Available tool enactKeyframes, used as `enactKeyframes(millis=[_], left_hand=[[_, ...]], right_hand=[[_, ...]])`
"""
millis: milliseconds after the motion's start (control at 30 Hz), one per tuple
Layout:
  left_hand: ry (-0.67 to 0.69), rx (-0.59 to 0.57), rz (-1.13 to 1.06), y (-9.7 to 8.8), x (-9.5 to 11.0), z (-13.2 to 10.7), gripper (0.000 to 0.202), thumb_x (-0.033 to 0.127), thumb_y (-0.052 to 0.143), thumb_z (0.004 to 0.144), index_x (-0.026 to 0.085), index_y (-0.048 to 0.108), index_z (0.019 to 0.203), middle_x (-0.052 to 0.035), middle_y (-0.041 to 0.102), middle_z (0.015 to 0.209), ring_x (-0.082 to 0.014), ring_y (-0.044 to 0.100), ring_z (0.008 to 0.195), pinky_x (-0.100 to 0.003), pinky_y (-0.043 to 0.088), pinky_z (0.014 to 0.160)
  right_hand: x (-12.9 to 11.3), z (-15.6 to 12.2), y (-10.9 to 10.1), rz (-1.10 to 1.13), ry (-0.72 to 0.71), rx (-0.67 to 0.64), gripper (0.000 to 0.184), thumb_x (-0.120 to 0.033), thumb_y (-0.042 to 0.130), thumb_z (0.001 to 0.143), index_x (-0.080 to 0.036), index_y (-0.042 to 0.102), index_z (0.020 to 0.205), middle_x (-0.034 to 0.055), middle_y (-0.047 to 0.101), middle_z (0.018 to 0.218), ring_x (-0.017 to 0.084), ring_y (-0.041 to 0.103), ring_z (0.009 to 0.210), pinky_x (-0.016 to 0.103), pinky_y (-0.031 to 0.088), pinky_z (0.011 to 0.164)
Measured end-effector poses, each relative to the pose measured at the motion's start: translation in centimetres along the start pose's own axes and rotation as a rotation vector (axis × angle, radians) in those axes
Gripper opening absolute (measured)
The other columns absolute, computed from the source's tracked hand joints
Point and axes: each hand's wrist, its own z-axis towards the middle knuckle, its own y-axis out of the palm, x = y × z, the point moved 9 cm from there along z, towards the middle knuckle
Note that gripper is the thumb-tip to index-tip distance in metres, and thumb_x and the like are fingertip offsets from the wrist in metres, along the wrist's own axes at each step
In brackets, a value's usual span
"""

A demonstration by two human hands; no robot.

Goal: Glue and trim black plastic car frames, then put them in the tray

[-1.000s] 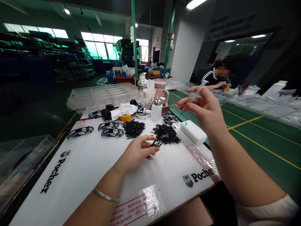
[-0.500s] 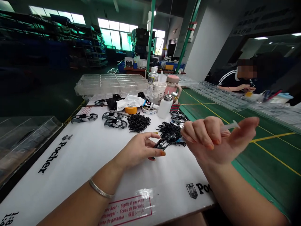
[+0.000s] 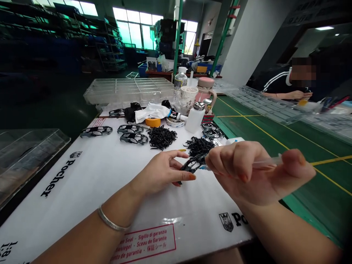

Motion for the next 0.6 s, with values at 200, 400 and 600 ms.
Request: enactKeyframes(millis=[200, 400, 600], left_hand=[[0.004, 0.000, -0.003, 0.07, 0.23, 0.09, 0.067, 0.027, 0.084, 0.066, 0.016, 0.053, 0.124, -0.0026, 0.069, 0.080, -0.0166, 0.064, 0.074, -0.025, 0.053, 0.059], [0.010, -0.002, 0.001, 0.09, 0.21, -0.02, 0.066, 0.028, 0.084, 0.066, 0.016, 0.054, 0.124, -0.0038, 0.070, 0.081, -0.0178, 0.065, 0.074, -0.027, 0.054, 0.060], [0.006, 0.009, 0.009, 0.01, 0.35, -0.01, 0.066, 0.027, 0.084, 0.065, 0.016, 0.055, 0.123, -0.0036, 0.069, 0.080, -0.0183, 0.065, 0.075, -0.026, 0.053, 0.059]], right_hand=[[0.35, 0.06, 0.13, -0.003, 0.010, -0.025, 0.052, -0.059, 0.038, 0.086, -0.018, 0.041, 0.054, -0.0030, 0.023, 0.042, 0.011, 0.028, 0.043, 0.027, 0.027, 0.047], [0.44, -0.17, 0.28, 0.008, 0.004, -0.034, 0.047, -0.055, 0.038, 0.085, -0.019, 0.045, 0.055, -0.0028, 0.022, 0.042, 0.012, 0.027, 0.043, 0.029, 0.026, 0.048], [0.66, -0.43, 0.09, 0.014, 0.004, -0.005, 0.044, -0.052, 0.041, 0.084, -0.020, 0.051, 0.056, -0.0027, 0.021, 0.043, 0.013, 0.026, 0.043, 0.029, 0.025, 0.047]])
